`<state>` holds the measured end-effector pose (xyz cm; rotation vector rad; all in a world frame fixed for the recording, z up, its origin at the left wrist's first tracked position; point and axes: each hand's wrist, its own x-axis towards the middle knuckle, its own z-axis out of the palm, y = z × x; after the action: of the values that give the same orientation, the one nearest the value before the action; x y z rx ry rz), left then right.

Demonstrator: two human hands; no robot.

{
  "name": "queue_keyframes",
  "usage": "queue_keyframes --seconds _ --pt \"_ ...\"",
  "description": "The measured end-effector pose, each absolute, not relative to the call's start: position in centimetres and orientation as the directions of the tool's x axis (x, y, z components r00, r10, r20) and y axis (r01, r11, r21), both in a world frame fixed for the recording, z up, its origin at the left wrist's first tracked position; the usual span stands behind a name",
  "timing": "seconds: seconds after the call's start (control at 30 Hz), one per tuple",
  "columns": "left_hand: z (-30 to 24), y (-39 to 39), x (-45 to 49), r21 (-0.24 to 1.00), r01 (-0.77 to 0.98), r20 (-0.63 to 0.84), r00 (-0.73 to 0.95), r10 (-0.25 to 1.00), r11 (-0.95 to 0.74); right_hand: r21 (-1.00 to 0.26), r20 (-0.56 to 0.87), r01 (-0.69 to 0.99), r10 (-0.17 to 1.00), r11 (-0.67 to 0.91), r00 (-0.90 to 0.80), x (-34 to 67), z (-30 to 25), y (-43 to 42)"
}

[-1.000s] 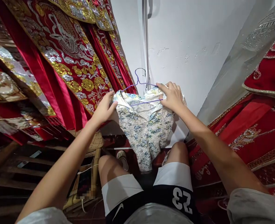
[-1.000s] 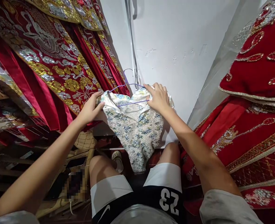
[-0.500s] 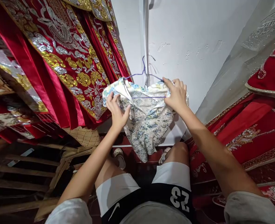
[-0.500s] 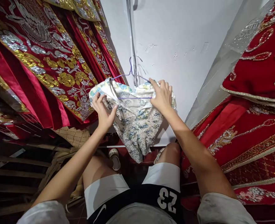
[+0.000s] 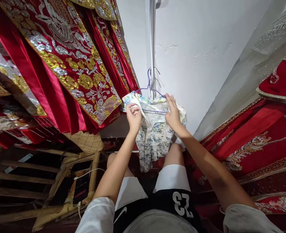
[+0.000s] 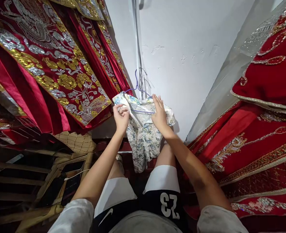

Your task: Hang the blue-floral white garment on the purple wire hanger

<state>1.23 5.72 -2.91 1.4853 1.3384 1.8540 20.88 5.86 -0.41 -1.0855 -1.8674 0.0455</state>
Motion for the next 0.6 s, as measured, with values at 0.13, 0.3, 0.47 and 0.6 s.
queue_keyframes --seconds 0.13,0.3,0.47,0.6 --pt "-3.6 4.0 3.2 0.845 0.193 0.530 -0.180 0.829 -0.498 -0.485 0.723 0.584 0.674 0.651 -0.151 16.5 0.1 6.5" --pt "-4.8 2.2 3.3 0.837 0.185 0.541 -0.133 0.830 -0.515 -0.549 0.729 0.407 0.656 0.730 -0.196 14.2 -1.8 5.2" --pt "-5.7 1.3 2.0 0.877 0.190 0.469 -0.129 0.874 -0.442 -0.832 0.527 0.358 0.806 0.424 0.271 15.9 -9.3 2.9" --pt "-5.8 0.3 2.1 0.894 0.155 0.439 -0.116 0.891 -0.420 -0.905 0.065 0.424 0.994 0.022 0.087 16.4 -13.8 3.6"
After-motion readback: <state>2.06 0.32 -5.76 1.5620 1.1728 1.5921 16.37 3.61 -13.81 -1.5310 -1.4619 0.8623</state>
